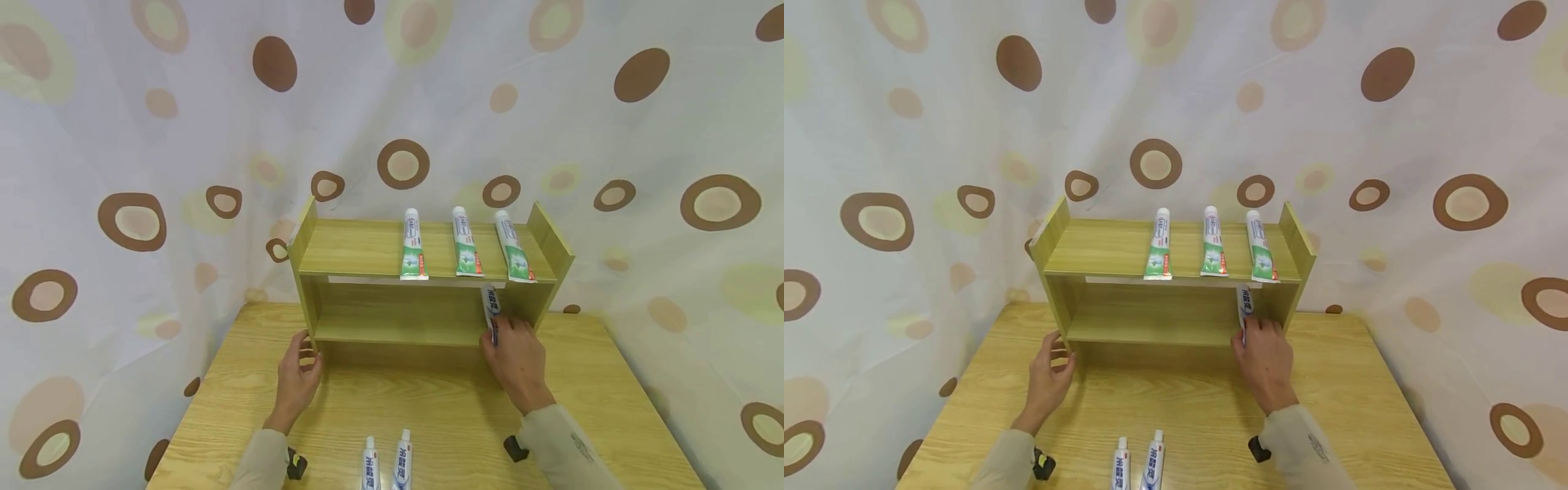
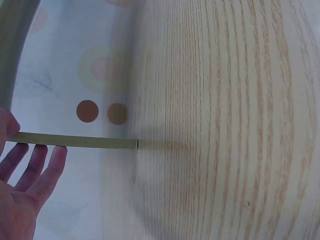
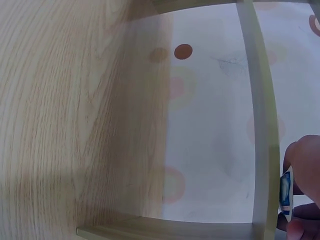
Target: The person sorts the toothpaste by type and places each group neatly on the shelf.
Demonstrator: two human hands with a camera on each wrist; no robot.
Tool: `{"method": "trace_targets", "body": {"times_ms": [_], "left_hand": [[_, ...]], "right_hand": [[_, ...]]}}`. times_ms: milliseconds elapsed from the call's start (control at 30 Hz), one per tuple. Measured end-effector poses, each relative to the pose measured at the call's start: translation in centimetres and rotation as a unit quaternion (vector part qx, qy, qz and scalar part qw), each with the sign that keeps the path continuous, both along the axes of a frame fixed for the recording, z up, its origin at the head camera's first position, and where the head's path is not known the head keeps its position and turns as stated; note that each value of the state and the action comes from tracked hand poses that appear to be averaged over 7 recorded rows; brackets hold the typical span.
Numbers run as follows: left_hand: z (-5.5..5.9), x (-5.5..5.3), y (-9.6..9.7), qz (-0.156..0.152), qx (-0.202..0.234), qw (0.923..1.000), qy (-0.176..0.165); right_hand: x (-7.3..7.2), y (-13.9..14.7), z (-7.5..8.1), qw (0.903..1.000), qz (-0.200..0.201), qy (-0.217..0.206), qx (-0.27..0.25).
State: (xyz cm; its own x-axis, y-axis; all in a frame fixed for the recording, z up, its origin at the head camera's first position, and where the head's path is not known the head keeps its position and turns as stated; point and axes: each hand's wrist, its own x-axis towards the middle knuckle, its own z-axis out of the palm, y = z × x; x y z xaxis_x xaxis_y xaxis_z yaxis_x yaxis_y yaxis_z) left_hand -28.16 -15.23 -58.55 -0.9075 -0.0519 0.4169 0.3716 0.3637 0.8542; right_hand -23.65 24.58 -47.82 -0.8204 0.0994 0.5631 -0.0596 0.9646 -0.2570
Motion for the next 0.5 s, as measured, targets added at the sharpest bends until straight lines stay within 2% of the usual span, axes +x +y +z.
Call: {"method": "trace_targets", "body": {"times_ms": [133, 367, 500], "left_hand": [[0.0, -0.03, 0.03, 0.001, -0.001, 1.0, 0.003], [-0.26, -0.05, -0.08, 0.002, -0.004, 0.9999, 0.009], [-0.42, -0.09, -0.13, 0.0, -0.007, 0.9999, 0.011]], "right_hand": [[-0.31, 0.16, 0.09, 0.9999, -0.004, -0.015, 0.0], [-0.69, 0.09, 0.84, 0.9977, -0.014, -0.065, -0.005], [-0.61, -0.03, 0.86, 0.997, -0.023, -0.074, 0.0]]}}
